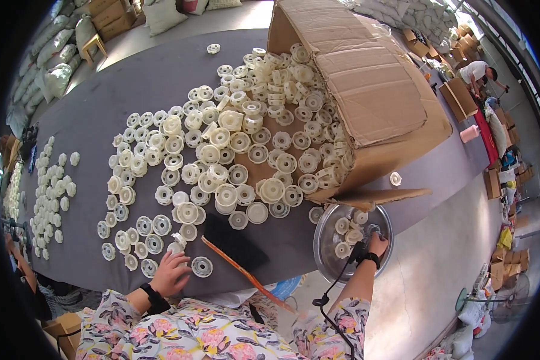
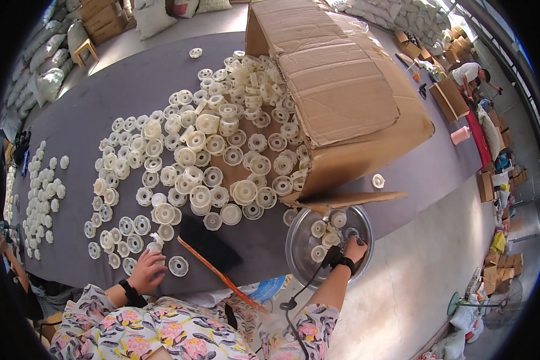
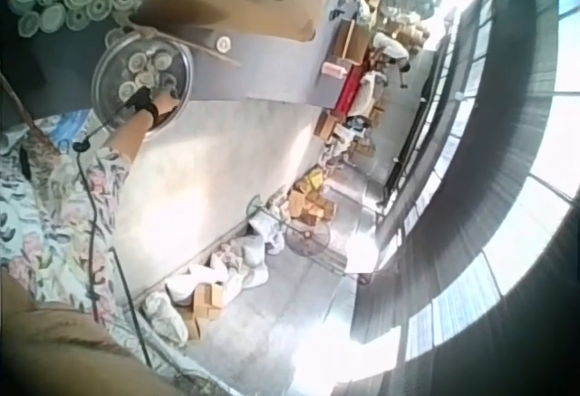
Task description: Sorting and organizing white plastic parts on a workshop table.
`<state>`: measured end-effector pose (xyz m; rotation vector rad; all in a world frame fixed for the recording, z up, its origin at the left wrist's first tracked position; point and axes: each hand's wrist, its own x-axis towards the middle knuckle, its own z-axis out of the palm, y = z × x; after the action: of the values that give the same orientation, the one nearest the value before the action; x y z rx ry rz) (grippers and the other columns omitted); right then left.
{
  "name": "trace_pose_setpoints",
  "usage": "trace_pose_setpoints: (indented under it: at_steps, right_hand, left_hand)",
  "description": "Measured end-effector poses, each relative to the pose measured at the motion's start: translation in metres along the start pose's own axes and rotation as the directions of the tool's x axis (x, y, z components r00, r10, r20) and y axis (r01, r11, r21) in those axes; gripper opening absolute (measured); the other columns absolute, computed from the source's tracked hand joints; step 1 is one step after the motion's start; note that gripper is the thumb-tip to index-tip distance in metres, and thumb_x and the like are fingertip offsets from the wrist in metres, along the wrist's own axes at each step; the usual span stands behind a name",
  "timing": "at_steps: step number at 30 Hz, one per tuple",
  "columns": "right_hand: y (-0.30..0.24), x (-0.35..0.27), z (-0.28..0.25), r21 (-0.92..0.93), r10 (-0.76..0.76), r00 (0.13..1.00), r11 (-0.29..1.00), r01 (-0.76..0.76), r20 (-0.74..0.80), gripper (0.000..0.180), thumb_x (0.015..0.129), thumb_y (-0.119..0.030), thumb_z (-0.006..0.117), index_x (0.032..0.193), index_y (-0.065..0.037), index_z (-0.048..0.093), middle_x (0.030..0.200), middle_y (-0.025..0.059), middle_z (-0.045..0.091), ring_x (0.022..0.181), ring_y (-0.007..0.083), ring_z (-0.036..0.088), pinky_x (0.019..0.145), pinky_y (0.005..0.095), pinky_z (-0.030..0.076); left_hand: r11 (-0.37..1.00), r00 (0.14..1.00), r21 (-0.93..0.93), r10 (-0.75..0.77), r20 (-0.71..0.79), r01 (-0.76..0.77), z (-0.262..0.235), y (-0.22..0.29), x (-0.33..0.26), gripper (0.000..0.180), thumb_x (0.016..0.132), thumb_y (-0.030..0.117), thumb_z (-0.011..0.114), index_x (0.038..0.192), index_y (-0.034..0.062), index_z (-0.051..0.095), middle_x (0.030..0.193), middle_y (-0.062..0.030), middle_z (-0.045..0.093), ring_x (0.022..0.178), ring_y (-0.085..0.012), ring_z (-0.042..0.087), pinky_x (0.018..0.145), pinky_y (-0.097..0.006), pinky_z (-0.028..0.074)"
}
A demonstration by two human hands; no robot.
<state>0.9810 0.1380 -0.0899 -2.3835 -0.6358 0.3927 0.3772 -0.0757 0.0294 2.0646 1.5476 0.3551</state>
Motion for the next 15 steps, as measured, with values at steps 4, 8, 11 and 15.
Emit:
trace_pose_setpoints:
  at_steps: [4,8,11,15]
  right_hand:
    - [0.025,0.009,-0.026,0.408,0.078,0.997,0.910,-0.072,0.001,0.045,0.075,-0.031,0.065,0.105,0.001,0.054,0.093,0.0119,0.059,0.067,0.0229,0.057,0.054,0.0311,0.049]
    - [0.025,-0.015,-0.055,0.744,0.126,0.928,0.564,-0.359,0.352,0.036,0.082,-0.036,0.059,0.103,-0.006,0.055,0.089,0.0082,0.055,0.076,0.0202,0.056,0.062,0.0350,0.049]
    - [-0.032,-0.096,-0.070,0.824,0.113,0.876,0.300,-0.481,0.470,0.032,0.083,-0.041,0.054,0.104,-0.018,0.055,0.091,0.0019,0.059,0.079,0.0148,0.055,0.064,0.0309,0.047]
    - [-0.081,-0.221,-0.062,0.689,-0.004,0.727,0.323,-0.649,0.686,0.029,0.084,-0.035,0.055,0.106,-0.016,0.054,0.107,0.0043,0.058,0.089,0.0156,0.052,0.072,0.0379,0.045]
  left_hand:
    - [1.000,0.999,-0.002,0.021,-0.026,-0.022,-0.002,0.000,0.002,0.023,0.072,0.011,0.065,0.095,0.0123,0.061,0.116,-0.0092,0.054,0.119,-0.0303,0.045,0.105,-0.052,0.027]
    - [0.997,0.996,-0.029,0.064,-0.062,-0.065,-0.008,0.004,0.007,0.021,0.073,0.009,0.064,0.093,0.0118,0.061,0.115,-0.0089,0.054,0.119,-0.0299,0.045,0.105,-0.052,0.027]
    - [0.992,0.990,-0.067,0.105,-0.098,-0.111,-0.015,0.011,0.010,0.020,0.073,0.008,0.065,0.093,0.0110,0.061,0.114,-0.0091,0.055,0.118,-0.0298,0.046,0.104,-0.051,0.029]
    - [0.946,0.974,-0.244,0.186,-0.132,-0.214,-0.023,0.021,0.026,0.021,0.073,0.007,0.066,0.094,0.0094,0.061,0.110,-0.0098,0.058,0.111,-0.0304,0.051,0.098,-0.045,0.038]
